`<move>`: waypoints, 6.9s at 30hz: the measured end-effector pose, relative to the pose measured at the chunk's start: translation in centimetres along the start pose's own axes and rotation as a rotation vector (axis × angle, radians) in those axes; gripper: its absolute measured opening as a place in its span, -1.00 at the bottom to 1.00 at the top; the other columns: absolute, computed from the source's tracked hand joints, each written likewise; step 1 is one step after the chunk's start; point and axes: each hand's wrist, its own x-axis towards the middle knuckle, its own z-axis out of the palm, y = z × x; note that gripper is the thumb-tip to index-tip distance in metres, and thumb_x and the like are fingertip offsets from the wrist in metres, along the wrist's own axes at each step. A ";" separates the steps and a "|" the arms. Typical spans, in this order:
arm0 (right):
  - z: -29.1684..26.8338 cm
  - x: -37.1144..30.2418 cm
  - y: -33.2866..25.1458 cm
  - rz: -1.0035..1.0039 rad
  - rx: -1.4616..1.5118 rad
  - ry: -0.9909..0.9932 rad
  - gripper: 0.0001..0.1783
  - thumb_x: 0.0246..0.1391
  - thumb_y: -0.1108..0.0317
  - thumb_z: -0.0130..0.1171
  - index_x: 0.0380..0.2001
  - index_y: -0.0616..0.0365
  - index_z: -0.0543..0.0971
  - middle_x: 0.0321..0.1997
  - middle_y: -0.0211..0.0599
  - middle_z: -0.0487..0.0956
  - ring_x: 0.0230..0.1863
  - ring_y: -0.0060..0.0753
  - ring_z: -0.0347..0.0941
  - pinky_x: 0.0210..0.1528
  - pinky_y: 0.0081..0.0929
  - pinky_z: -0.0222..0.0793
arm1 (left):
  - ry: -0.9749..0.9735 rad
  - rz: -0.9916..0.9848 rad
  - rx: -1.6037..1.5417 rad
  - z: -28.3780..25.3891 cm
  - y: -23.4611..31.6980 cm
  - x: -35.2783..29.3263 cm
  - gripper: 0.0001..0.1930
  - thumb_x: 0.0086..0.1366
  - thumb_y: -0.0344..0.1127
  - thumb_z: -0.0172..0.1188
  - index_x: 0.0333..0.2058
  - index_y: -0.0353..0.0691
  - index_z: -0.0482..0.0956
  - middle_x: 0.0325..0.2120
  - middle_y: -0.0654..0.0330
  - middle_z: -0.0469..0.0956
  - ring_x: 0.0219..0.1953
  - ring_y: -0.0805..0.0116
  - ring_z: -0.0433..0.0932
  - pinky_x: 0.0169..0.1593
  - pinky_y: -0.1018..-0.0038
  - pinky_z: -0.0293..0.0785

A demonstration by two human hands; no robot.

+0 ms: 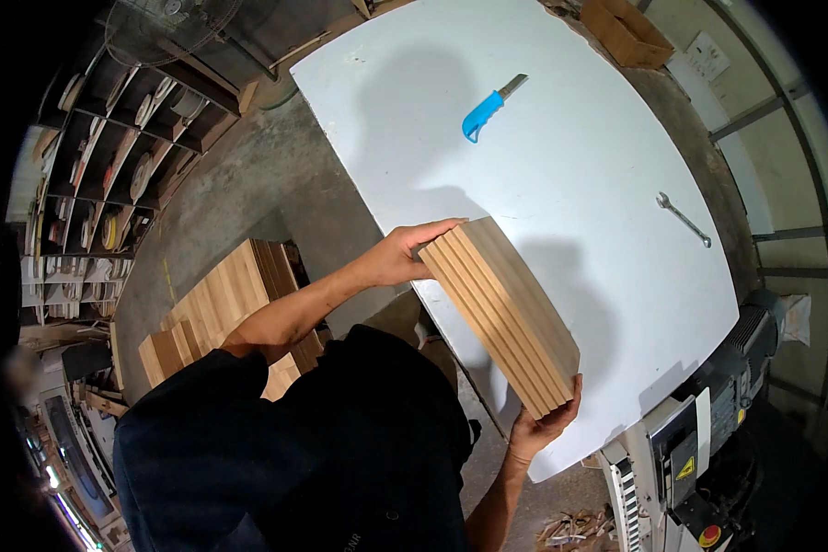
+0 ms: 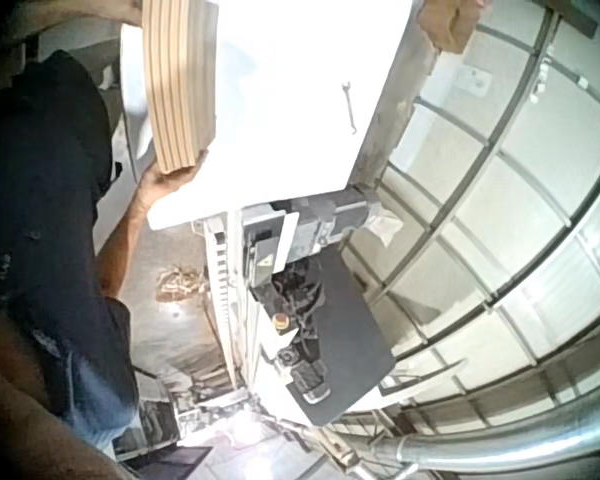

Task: The person picks up individual wood planks from a table, aligns them together to form a block, and then places the assembled wood blocks onto a large stack on the floor.

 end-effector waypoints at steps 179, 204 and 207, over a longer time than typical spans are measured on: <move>97.6 -15.2 -44.1 -0.551 -0.231 -2.193 -0.76 0.11 0.34 0.00 -0.42 0.36 0.51 -0.58 -0.47 0.40 -0.50 -0.67 0.19 -0.46 -0.58 0.17 | 2.426 -0.319 -0.924 -43.6 -11.8 -41.1 -0.64 0.05 -0.24 0.39 -0.23 -0.37 0.63 -0.36 0.13 0.63 -0.28 0.44 0.52 -0.13 0.46 0.45; 123.0 -71.6 -36.6 -0.161 -0.805 -2.826 -0.57 0.19 0.34 0.06 0.05 0.37 0.36 0.02 -0.23 0.45 -0.03 -0.38 0.37 0.03 -0.41 0.28 | 2.763 -0.838 -1.352 -52.8 -28.7 -84.8 -0.56 -0.05 -0.14 0.41 -0.17 -0.18 0.63 -0.42 0.13 0.64 -0.39 0.36 0.56 -0.26 0.40 0.48; 123.9 -79.1 -32.4 -0.119 -0.795 -2.951 -0.58 0.19 0.35 0.06 0.05 0.36 0.36 0.02 -0.24 0.45 -0.04 -0.36 0.38 0.02 -0.39 0.31 | 2.874 -0.978 -1.163 -49.8 -35.1 -90.5 -0.54 -0.08 -0.14 0.42 -0.18 -0.20 0.62 -0.39 0.09 0.63 -0.33 0.32 0.56 -0.18 0.40 0.46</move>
